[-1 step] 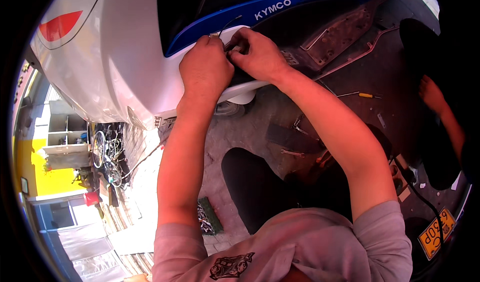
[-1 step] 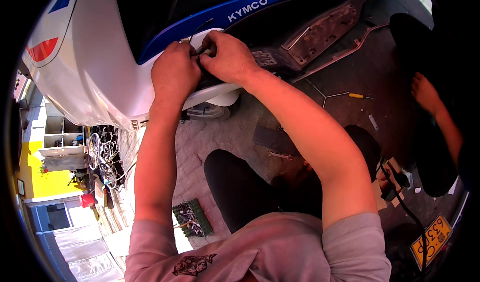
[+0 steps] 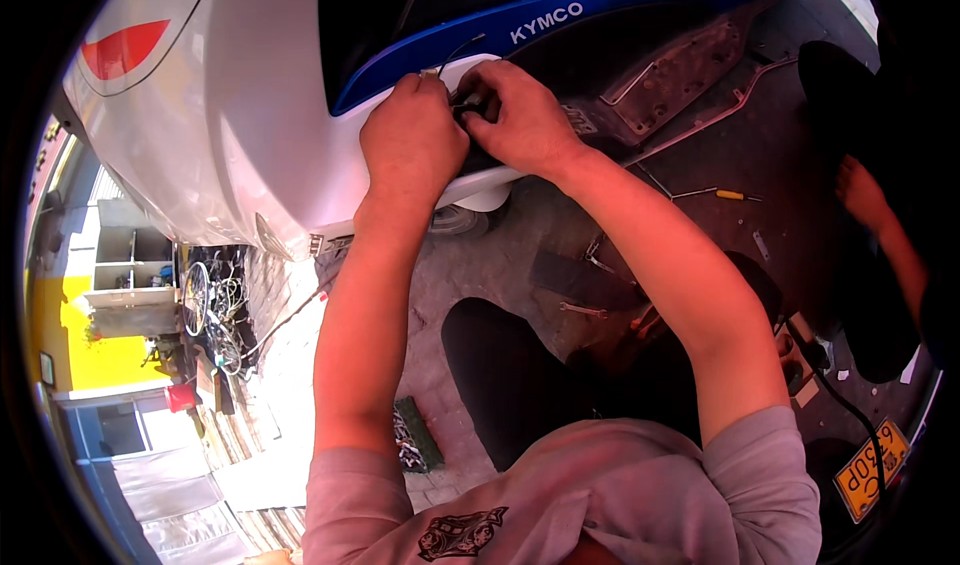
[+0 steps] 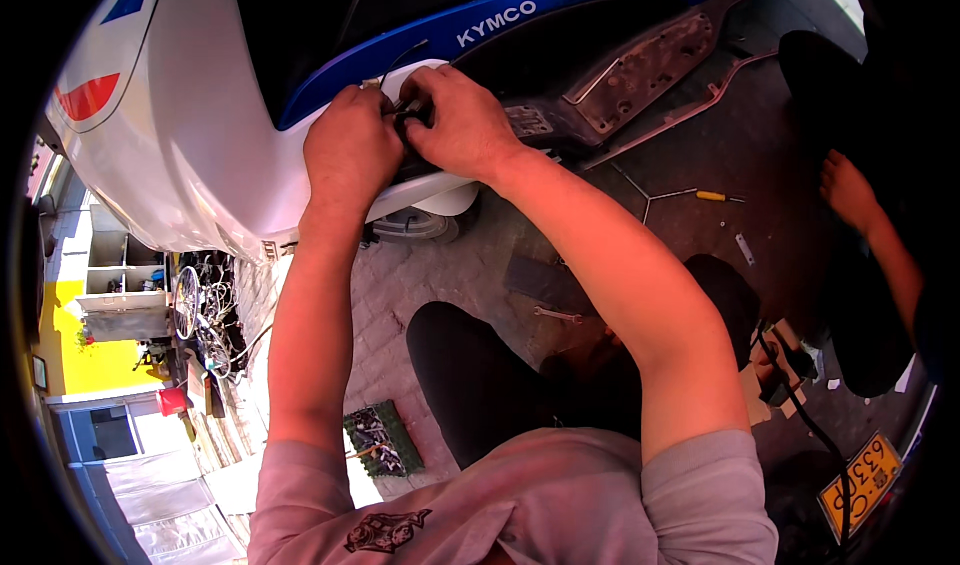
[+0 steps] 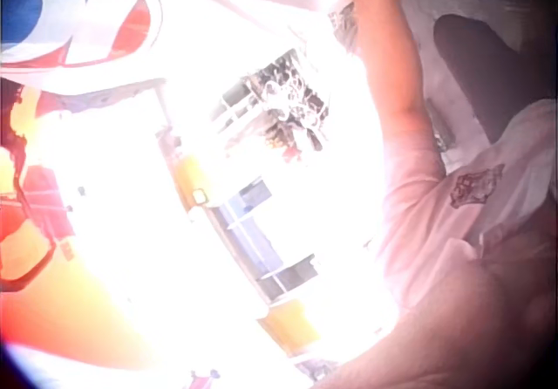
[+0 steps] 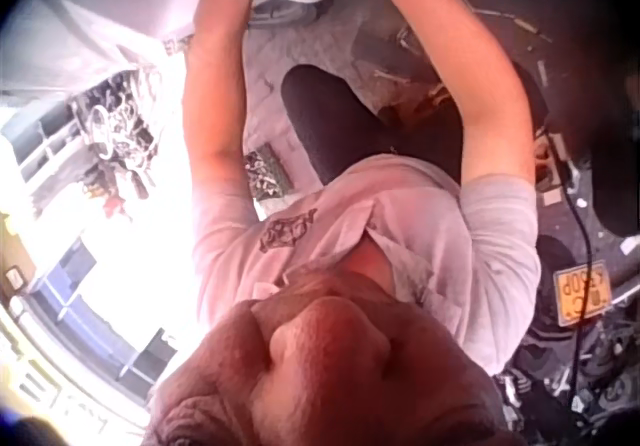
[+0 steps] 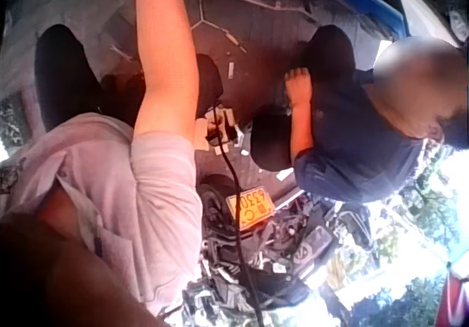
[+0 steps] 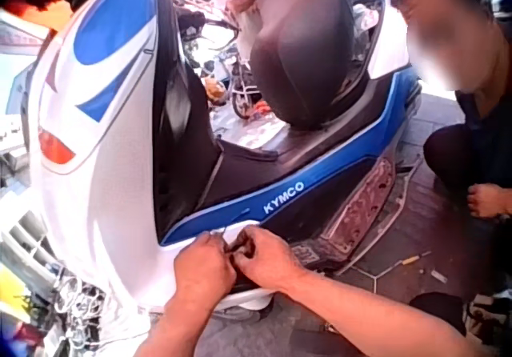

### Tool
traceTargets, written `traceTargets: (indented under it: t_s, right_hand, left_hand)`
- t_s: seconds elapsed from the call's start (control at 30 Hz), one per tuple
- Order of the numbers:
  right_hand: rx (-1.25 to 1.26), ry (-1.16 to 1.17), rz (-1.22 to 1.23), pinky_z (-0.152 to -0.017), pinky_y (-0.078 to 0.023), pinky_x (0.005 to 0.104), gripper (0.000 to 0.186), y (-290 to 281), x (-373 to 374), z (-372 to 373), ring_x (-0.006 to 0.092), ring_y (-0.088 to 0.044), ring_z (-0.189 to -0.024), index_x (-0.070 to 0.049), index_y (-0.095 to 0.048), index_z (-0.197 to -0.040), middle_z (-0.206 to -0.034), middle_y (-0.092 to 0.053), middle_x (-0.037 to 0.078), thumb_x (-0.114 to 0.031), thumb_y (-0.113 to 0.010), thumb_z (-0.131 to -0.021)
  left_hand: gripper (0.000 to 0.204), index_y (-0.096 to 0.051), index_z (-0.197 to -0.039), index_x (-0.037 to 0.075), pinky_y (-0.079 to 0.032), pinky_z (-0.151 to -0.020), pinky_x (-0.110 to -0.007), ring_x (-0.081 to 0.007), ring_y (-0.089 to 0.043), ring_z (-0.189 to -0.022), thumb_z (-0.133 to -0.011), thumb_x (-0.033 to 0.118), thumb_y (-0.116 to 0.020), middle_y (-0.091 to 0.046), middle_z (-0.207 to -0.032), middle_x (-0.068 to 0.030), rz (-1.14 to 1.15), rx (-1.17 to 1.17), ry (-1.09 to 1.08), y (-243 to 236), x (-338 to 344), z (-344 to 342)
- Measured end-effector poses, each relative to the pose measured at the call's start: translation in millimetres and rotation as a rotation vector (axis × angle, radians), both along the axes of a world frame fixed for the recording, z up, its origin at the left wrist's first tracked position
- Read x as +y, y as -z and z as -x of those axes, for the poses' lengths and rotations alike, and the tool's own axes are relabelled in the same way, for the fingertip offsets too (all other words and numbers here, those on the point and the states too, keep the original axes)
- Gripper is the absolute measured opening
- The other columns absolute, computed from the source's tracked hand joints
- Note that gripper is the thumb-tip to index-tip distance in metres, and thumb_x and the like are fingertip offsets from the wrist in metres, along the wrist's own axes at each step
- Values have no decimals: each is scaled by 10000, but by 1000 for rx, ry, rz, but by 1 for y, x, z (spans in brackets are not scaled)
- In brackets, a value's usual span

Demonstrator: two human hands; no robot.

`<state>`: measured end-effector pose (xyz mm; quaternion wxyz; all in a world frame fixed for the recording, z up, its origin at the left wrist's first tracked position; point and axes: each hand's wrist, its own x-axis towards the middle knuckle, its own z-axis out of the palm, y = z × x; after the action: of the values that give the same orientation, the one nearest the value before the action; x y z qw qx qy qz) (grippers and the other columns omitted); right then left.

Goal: The person works on the electrical wires behind a motorcycle panel, using their hands and a screwdriver to manage the wiring and reattach a component.

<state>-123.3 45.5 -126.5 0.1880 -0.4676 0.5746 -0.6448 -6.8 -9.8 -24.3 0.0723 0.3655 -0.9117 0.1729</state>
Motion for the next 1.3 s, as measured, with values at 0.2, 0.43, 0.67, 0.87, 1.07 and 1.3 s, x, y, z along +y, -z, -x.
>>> traceTargets:
  t_s: [0.2,0.43,0.67,0.87,1.07,1.3]
  right_hand:
    - [424,221,257,-824,-611,421,226,7,-7,5,311,-718,-976,-120,-753,-1045,-1019,-704,70,-138,-793,-824]
    - [438,198,194,-919,-595,444,207,10,-6,0,310,-656,-1155,-114,-746,-1086,-1182,-698,62,-182,-761,-891]
    - [206,49,-27,-952,-560,477,214,12,-1,-1,355,-680,-1120,-122,-745,-1155,-1112,-731,108,-190,-727,-954]
    - [-64,70,-37,-992,-554,464,270,22,-5,-3,367,-695,-1154,-91,-753,-1212,-1120,-734,141,-204,-729,-968]
    - [-401,-147,-7,-920,-561,376,234,15,-11,2,260,-734,-987,-27,-732,-1196,-1071,-773,142,-141,-723,-991]
    - [-420,-152,-61,-967,-528,318,219,6,-4,-2,169,-693,-1055,-6,-702,-1213,-1103,-757,88,-69,-691,-1003]
  left_hand:
    - [133,-764,-993,62,-596,-807,-464,-358,-734,-943,-927,146,-686,-731,-1032,-122,11,60,33,4,-2,2]
    - [166,-751,-981,76,-590,-781,-473,-356,-729,-918,-933,192,-644,-732,-1005,-117,2,68,-23,3,2,4]
    - [136,-726,-1003,45,-585,-841,-466,-380,-724,-954,-888,106,-685,-743,-1007,-142,-98,219,102,-7,6,6]
    - [264,-737,-1141,25,-579,-969,-431,-373,-738,-1096,-898,30,-636,-782,-1132,-182,-454,252,201,-13,3,11]
    - [215,-764,-1131,44,-588,-922,-458,-383,-754,-1014,-969,65,-623,-793,-1066,-183,-415,437,101,-22,-2,4]
    - [218,-782,-1122,64,-589,-897,-468,-372,-724,-1040,-920,107,-712,-762,-1071,-148,-139,146,145,-5,-6,-5]
